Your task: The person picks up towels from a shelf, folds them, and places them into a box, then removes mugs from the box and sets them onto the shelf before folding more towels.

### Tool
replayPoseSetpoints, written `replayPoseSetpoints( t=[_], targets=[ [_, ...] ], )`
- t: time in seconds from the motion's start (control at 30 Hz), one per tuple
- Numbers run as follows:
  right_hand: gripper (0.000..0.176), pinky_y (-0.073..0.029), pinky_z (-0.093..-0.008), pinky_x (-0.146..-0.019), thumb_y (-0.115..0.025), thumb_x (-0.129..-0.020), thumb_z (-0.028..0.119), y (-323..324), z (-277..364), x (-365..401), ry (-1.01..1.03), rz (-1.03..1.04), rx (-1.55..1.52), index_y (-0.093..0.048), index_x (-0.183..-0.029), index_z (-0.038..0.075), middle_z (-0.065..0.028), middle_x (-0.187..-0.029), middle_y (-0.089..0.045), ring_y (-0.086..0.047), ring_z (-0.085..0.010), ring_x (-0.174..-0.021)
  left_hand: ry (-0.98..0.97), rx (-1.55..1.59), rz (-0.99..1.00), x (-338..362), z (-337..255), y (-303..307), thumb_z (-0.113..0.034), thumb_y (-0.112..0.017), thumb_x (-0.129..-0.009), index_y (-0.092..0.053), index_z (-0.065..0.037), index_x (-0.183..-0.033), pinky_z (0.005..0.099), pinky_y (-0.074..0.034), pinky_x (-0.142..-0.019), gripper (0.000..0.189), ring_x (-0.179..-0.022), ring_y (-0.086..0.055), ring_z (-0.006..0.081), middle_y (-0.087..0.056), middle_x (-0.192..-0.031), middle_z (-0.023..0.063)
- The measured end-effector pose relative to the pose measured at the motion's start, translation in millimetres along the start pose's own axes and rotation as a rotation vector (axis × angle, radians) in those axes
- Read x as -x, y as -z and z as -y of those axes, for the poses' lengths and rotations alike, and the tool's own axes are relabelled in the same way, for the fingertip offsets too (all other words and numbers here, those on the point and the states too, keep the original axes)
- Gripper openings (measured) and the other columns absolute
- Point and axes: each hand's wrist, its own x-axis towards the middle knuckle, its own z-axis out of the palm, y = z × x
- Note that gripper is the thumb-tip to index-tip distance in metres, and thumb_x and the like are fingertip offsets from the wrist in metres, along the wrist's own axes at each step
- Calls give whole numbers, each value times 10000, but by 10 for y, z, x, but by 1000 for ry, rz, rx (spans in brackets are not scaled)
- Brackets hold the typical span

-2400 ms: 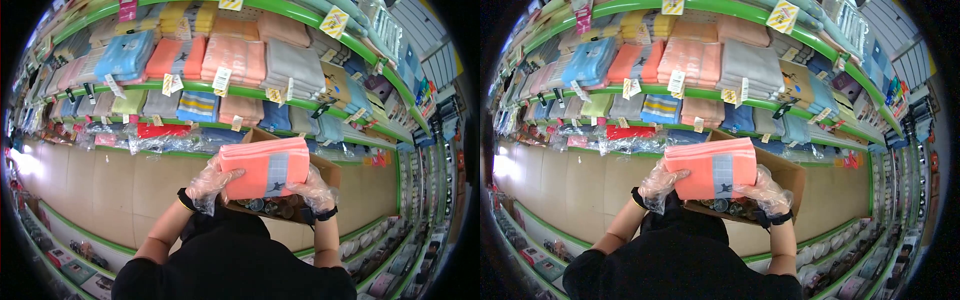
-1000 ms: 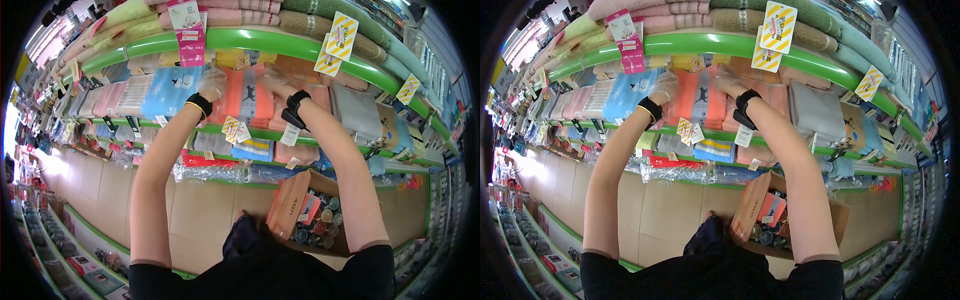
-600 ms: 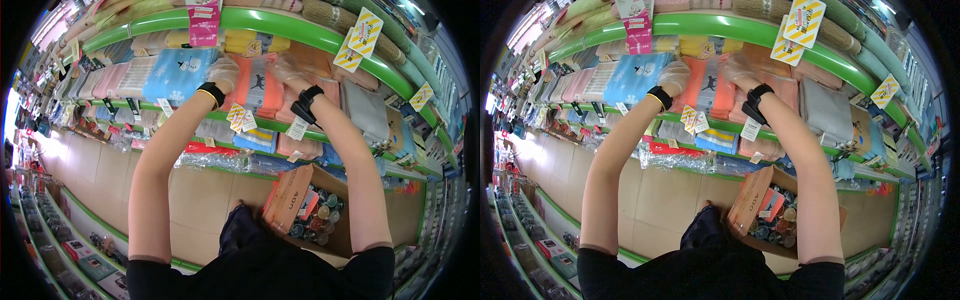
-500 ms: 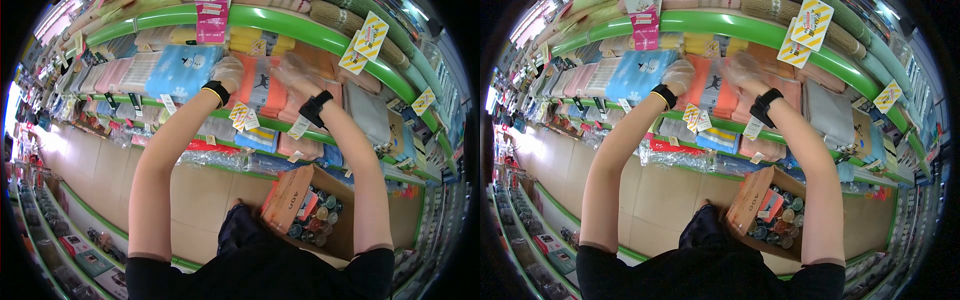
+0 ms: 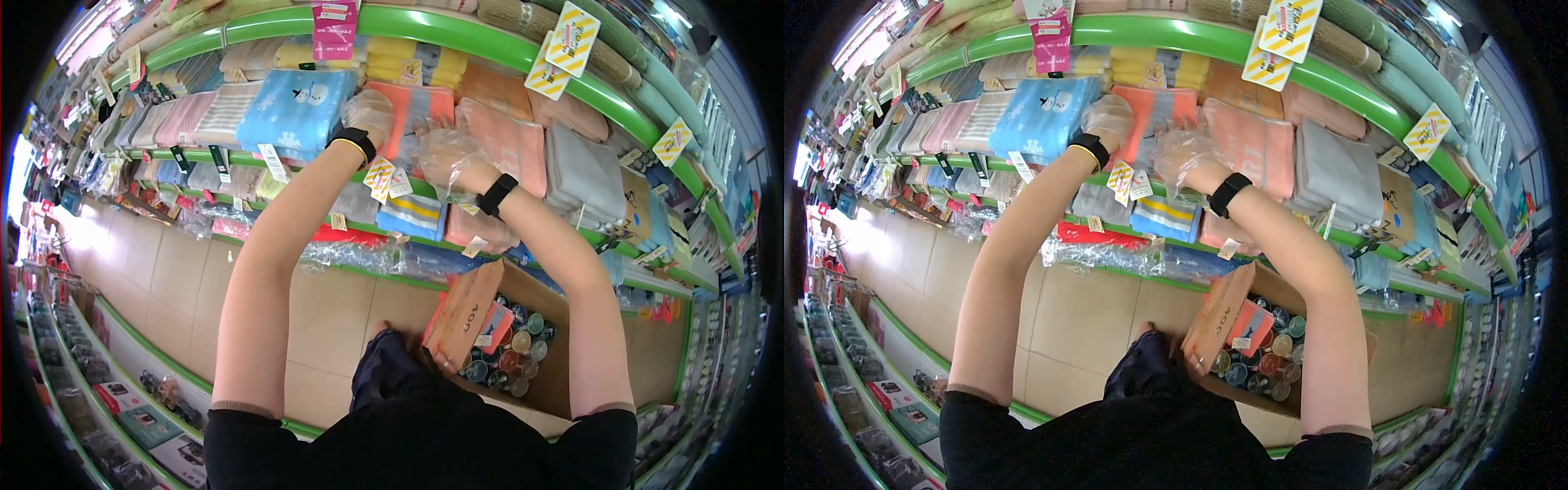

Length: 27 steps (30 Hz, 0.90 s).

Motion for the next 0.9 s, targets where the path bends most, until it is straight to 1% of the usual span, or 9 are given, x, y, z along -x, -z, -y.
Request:
replayPoseSetpoints(
  t=[0.07, 0.2, 0.33, 0.53, 0.57, 0.6, 0.63, 0.83, 0.9],
  targets=[
    [572, -175, -533, -1106, -389, -934, 369, 66, 25, 150, 6, -2, 52, -380, -1370, -1, -238, -1386, -410, -370, -386, -1307, -11, 67, -128, 41, 46, -27, -115, -559, -772, -679, -21, -908, 436, -535, -671, 204, -896, -641, 318, -653, -914, 182],
    [425, -283, -446, -1093, -520, -899, 228, 399, 192, 1030, 84, -566, -305, -510, -1254, -6, -202, -1263, -535, -474, -341, -1219, 26, 190, -506, 760, 58, 521, -43, -544, -737, -604, -21, -972, 396, -512, -656, 243, -772, -618, 302, -614, -897, 148],
    [199, -481, -401, -831, -579, -786, -1, -159, 165, 2084, -280, -652, -597, -626, -977, 26, -156, -956, -633, -617, -324, -887, 147, 641, -567, 1900, 25, 555, 13, -555, -796, -568, -44, -1094, 409, -495, -638, 303, -750, -589, 335, -591, -885, 146],
    [206, -470, -374, -726, -561, -890, 210, -2062, 13, 3482, -941, -75, -614, -612, -933, 15, -198, -830, -619, -613, -291, -804, 278, 1029, 185, 3474, -680, -821, -106, -629, -788, -582, -35, -1010, 427, -497, -648, 238, -792, -611, 362, -621, -900, 180],
    [226, -471, -390, -737, -551, -889, 223, -2364, -16, 3588, -1035, 33, -717, -618, -953, 16, -209, -857, -627, -620, -302, -839, 267, 1194, 217, 3631, -813, -872, -113, -653, -809, -590, -32, -1054, 327, -499, -592, 265, -671, -616, 213, -642, -855, 117],
    [248, -472, -407, -749, -541, -888, 235, -2258, 34, 3436, -1126, 148, -818, -624, -973, 17, -220, -884, -635, -627, -313, -873, 349, 1347, 328, 3733, -923, -849, -103, -638, -830, -584, -19, -1077, 315, -501, -604, 267, -675, -619, 205, -641, -879, 118],
    [310, -479, -408, -794, -518, -883, 286, -2101, 63, 3316, -1190, 418, -804, -633, -1050, 52, -185, -995, -648, -630, -320, -907, 402, 1438, 337, 3801, -1021, -839, -93, -631, -835, -580, -16, -1078, 314, -502, -612, 260, -688, -626, 210, -639, -890, 122],
    [507, -486, -552, -770, -564, -887, 400, -4580, 105, 4322, -1258, 633, -1389, -472, -1253, 62, -152, -1139, -589, -554, -397, -986, 550, 1234, 389, 3852, -970, -830, -91, -627, -823, -581, -24, -1083, 365, -522, -663, 273, -766, -657, 274, -646, -955, 179],
    [559, -485, -555, -787, -571, -882, 409, -4430, 154, 3967, -1719, 723, -1735, -406, -1312, 92, -141, -1189, -555, -543, -361, -1038, 672, 1141, 446, 3923, -855, -830, -121, -635, -807, -593, -27, -1070, 393, -523, -681, 283, -774, -659, 305, -644, -959, 201]
  ],
)
